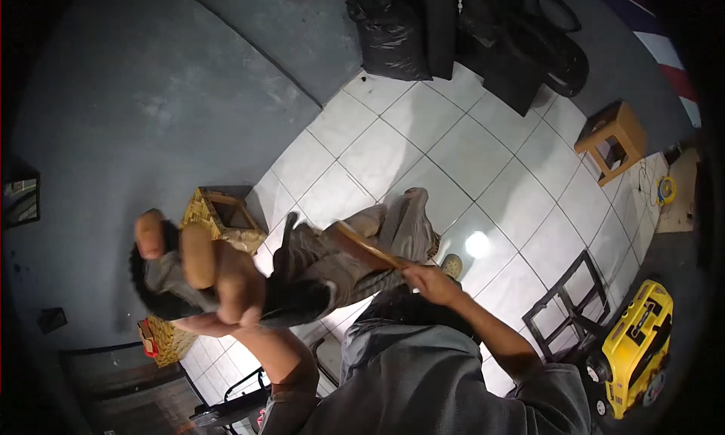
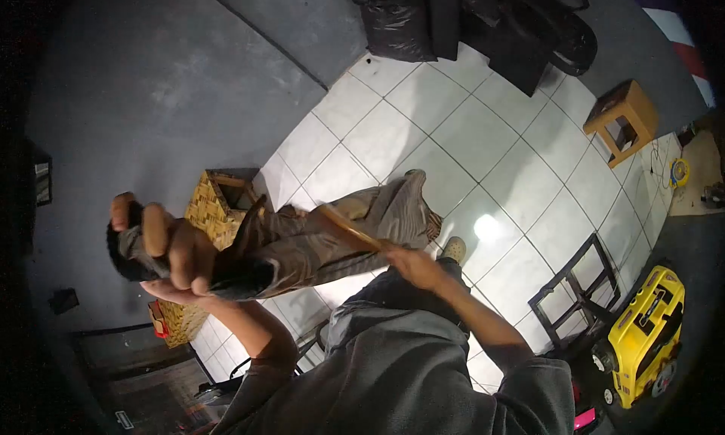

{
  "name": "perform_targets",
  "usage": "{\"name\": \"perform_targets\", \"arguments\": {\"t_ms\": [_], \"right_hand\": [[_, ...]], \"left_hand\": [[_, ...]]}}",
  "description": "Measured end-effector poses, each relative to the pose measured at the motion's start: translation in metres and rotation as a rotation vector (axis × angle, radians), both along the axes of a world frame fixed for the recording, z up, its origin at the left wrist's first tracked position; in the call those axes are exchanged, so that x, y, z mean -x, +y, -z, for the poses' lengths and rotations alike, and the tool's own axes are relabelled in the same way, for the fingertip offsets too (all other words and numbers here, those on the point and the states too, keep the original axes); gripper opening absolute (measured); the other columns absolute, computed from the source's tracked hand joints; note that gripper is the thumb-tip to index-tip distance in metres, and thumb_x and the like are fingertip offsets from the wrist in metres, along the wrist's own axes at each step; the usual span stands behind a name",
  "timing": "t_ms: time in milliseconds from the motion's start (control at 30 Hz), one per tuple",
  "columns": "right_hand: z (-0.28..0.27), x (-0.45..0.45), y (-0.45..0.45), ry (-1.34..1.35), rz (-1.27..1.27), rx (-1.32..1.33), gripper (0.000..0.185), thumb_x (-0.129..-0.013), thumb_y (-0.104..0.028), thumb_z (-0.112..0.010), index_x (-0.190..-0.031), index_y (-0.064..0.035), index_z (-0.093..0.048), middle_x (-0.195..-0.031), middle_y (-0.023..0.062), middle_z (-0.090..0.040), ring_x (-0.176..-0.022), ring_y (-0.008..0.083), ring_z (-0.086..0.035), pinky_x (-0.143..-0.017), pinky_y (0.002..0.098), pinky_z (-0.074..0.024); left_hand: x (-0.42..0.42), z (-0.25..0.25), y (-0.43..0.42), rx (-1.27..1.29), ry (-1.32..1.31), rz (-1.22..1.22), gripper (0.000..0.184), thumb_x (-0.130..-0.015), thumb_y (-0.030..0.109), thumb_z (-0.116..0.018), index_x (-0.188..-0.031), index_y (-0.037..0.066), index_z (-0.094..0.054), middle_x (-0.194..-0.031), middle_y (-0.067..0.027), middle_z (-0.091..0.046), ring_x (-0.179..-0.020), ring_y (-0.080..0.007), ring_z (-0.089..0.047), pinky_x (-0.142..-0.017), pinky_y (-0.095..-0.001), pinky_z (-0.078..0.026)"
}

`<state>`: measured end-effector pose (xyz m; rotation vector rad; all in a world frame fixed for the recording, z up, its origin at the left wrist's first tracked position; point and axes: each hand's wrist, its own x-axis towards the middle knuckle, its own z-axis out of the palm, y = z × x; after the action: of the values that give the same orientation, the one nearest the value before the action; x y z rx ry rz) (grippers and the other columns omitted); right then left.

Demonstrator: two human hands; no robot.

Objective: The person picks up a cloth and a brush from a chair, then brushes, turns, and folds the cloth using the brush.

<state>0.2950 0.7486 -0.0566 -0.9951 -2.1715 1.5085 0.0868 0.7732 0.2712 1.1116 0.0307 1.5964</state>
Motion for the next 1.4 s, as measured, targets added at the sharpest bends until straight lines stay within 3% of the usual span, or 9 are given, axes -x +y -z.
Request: {"name": "perform_targets", "arguments": {"t_ms": [67,267,433,500,633,800,933,1133,1400], "right_hand": [[0.081,-0.027,-0.003,-0.735,-0.157,-0.007,0.03,-0.081,-0.027,-0.051,-0.1,-0.0055,-0.058,-0.084,0.0176,-0.063,-0.081,0.034,-0.061,-0.068,0.0429,-0.0493],[0.109,-0.092,-0.005,-0.779,-0.035,0.097,0.031,-0.076,-0.034,-0.054,-0.083,-0.0049,-0.063,-0.079,0.0218,-0.062,-0.078,0.0355,-0.061,-0.069,0.0424,-0.0489],[-0.026,-0.036,0.024,-0.097,0.273,0.233,0.065,-0.077,-0.051,-0.058,-0.111,0.0043,-0.05,-0.092,0.0212,-0.06,-0.088,0.0291,-0.06,-0.077,0.0361,-0.0467],[-0.061,-0.01,0.022,0.175,0.313,0.416,0.056,-0.072,-0.032,-0.073,-0.111,0.0006,-0.051,-0.092,0.0033,-0.054,-0.078,0.0114,-0.05,-0.069,0.0257,-0.0443],[-0.078,0.023,0.021,0.526,0.233,0.129,0.055,-0.076,-0.034,-0.068,-0.109,0.0048,-0.048,-0.094,0.0107,-0.057,-0.086,0.0188,-0.055,-0.076,0.0297,-0.0452],[-0.03,-0.002,0.023,-0.51,0.33,0.026,0.047,-0.083,-0.04,-0.052,-0.09,0.0058,-0.055,-0.078,0.0231,-0.061,-0.077,0.0368,-0.06,-0.071,0.0432,-0.0471],[-0.037,-0.053,0.023,-0.609,0.135,0.075,0.043,-0.085,-0.035,-0.047,-0.088,0.0067,-0.056,-0.081,0.0287,-0.058,-0.081,0.0441,-0.056,-0.071,0.0492,-0.0453],[-0.097,-0.027,0.013,0.356,0.46,0.421,0.037,-0.072,-0.018,-0.072,-0.095,-0.0001,-0.049,-0.08,0.0039,-0.055,-0.069,0.0085,-0.046,-0.061,0.0217,-0.0417],[-0.057,0.045,0.025,0.609,0.244,0.368,0.032,-0.073,-0.01,-0.067,-0.092,-0.0043,-0.041,-0.083,0.0021,-0.046,-0.072,0.0117,-0.046,-0.065,0.0217,-0.0404]], "left_hand": [[0.011,-0.004,-0.005,-0.065,-0.147,0.071,0.025,-0.086,0.0,-0.045,-0.104,0.008,-0.03,-0.07,-0.0093,-0.037,-0.031,-0.0087,-0.037,-0.022,-0.0199,-0.03],[0.017,-0.001,-0.015,-0.032,-0.106,0.138,0.012,-0.091,0.008,-0.037,-0.102,0.008,-0.033,-0.071,-0.0093,-0.04,-0.032,-0.0059,-0.037,-0.022,-0.0186,-0.032],[0.001,0.028,-0.011,0.098,-0.184,0.149,0.017,-0.09,0.019,-0.044,-0.094,0.012,-0.029,-0.07,-0.011,-0.037,-0.033,-0.0115,-0.035,-0.025,-0.0229,-0.031],[-0.008,0.037,-0.011,0.137,-0.197,0.065,0.02,-0.088,0.019,-0.044,-0.096,0.01,-0.028,-0.073,-0.0136,-0.036,-0.034,-0.0115,-0.033,-0.025,-0.0226,-0.029],[-0.008,0.044,-0.014,0.175,-0.122,-0.065,0.023,-0.082,0.014,-0.041,-0.098,0.006,-0.026,-0.076,-0.0165,-0.036,-0.035,-0.0136,-0.035,-0.024,-0.0226,-0.027],[-0.005,0.042,-0.022,0.197,-0.066,-0.224,0.023,-0.081,0.012,-0.04,-0.098,0.004,-0.028,-0.069,-0.0149,-0.035,-0.032,-0.0139,-0.034,-0.024,-0.023,-0.026],[0.001,0.049,-0.028,0.216,0.059,-0.259,0.024,-0.086,0.016,-0.045,-0.102,0.006,-0.03,-0.07,-0.0097,-0.033,-0.035,-0.0131,-0.037,-0.023,-0.0218,-0.028],[-0.008,0.066,-0.034,0.235,0.19,-0.297,0.024,-0.08,0.013,-0.044,-0.098,0.004,-0.031,-0.071,-0.0142,-0.037,-0.033,-0.0154,-0.036,-0.024,-0.0262,-0.026],[-0.008,0.069,-0.035,0.42,0.461,-0.437,0.036,-0.07,0.023,-0.05,-0.092,-0.005,-0.047,-0.083,-0.0154,-0.05,-0.067,-0.0192,-0.05,-0.061,-0.0268,-0.039]]}}
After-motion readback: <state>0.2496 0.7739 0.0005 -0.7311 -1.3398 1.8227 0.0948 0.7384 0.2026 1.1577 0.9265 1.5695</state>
